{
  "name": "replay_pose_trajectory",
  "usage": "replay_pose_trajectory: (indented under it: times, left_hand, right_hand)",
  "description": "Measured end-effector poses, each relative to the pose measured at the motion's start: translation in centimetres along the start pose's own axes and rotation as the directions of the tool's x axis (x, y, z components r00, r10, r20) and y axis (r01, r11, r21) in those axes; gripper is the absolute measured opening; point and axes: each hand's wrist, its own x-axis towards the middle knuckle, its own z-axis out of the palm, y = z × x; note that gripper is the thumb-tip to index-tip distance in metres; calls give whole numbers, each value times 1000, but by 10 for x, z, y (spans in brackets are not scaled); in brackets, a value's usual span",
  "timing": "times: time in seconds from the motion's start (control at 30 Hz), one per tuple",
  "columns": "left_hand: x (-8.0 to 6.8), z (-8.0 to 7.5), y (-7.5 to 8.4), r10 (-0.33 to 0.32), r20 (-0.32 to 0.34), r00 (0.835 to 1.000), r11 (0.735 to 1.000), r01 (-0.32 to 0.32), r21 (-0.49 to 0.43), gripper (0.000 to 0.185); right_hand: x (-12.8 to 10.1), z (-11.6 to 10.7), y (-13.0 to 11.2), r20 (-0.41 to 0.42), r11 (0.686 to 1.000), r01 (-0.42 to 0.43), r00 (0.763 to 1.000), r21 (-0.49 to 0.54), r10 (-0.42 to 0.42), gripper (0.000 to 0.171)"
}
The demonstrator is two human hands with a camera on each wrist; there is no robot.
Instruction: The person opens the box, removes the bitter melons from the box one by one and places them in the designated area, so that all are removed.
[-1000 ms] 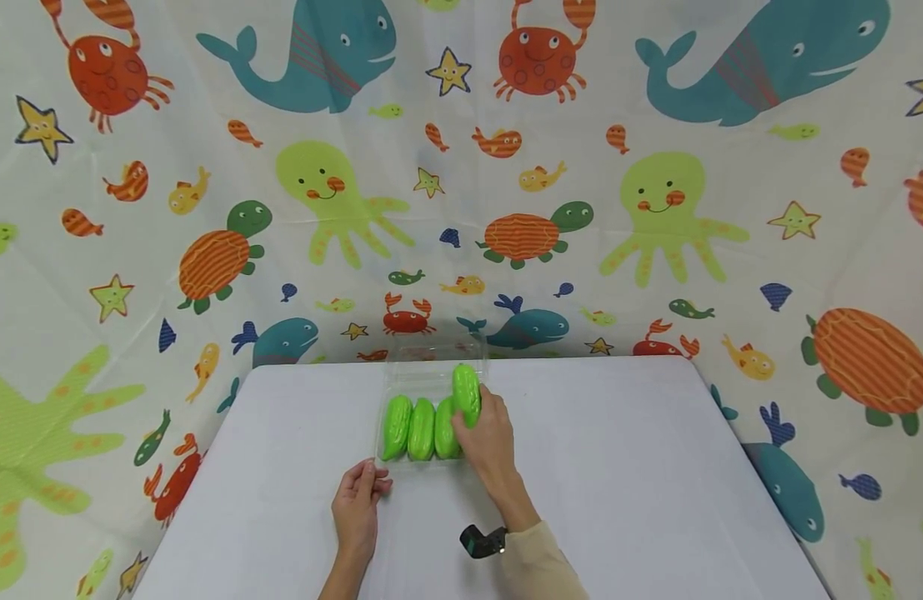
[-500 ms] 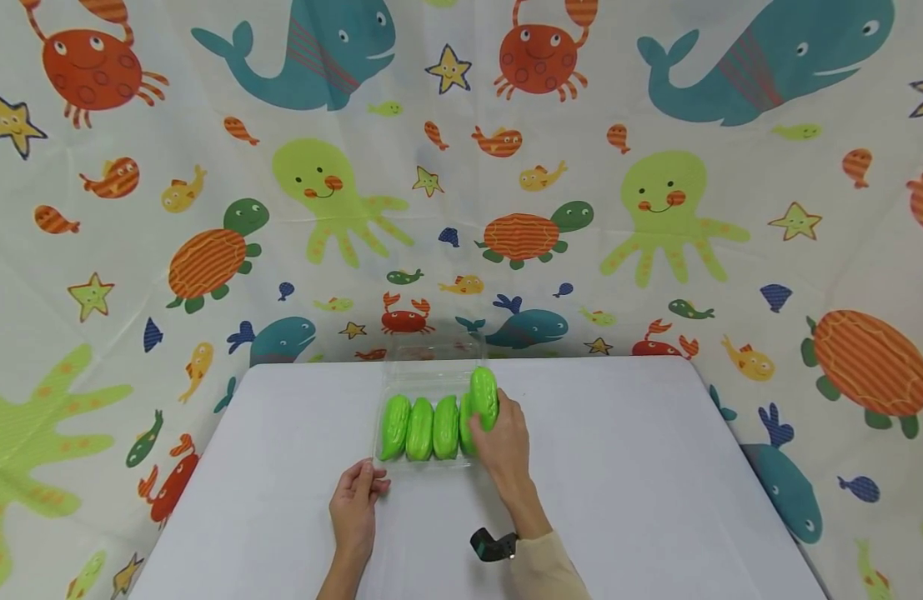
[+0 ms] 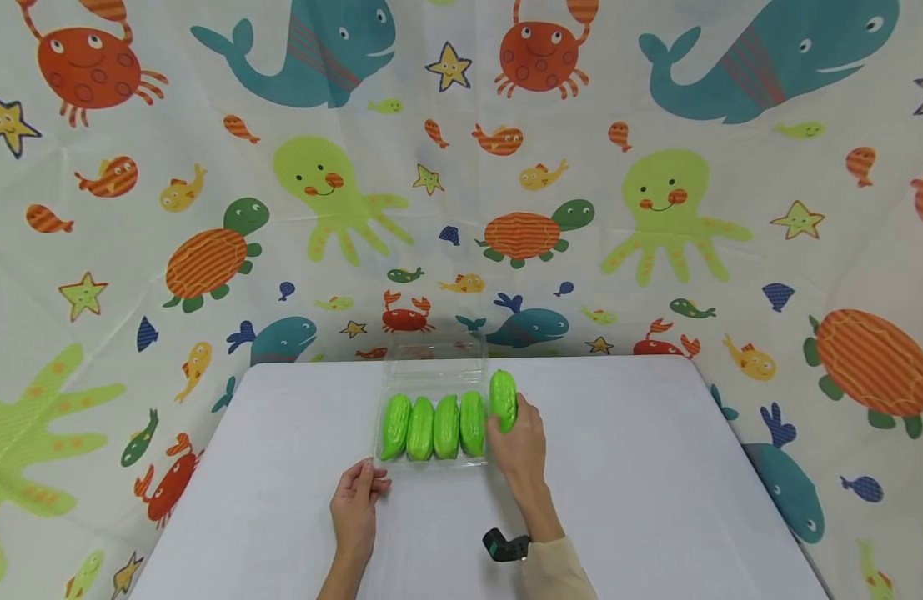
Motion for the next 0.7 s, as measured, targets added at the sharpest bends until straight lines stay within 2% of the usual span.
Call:
replay_pose_trajectory:
  times: [0.27, 0.47, 0.7]
  left_hand:
    - [-1, 2, 1, -13, -12, 1000, 1000, 13, -21, 40]
    - [-1, 2, 1, -12, -12, 1000, 1000, 12, 1, 39]
    - [0, 2, 0, -3, -10, 1000, 1000, 3, 1, 39]
  right_hand:
    - [0, 0, 12, -22, 999, -14, 1000, -52, 13, 58]
    - [-1, 2, 20, -1, 995, -43, 999, -94, 43, 58]
    - [-2, 6, 31, 0, 991, -40, 999, -125, 41, 57]
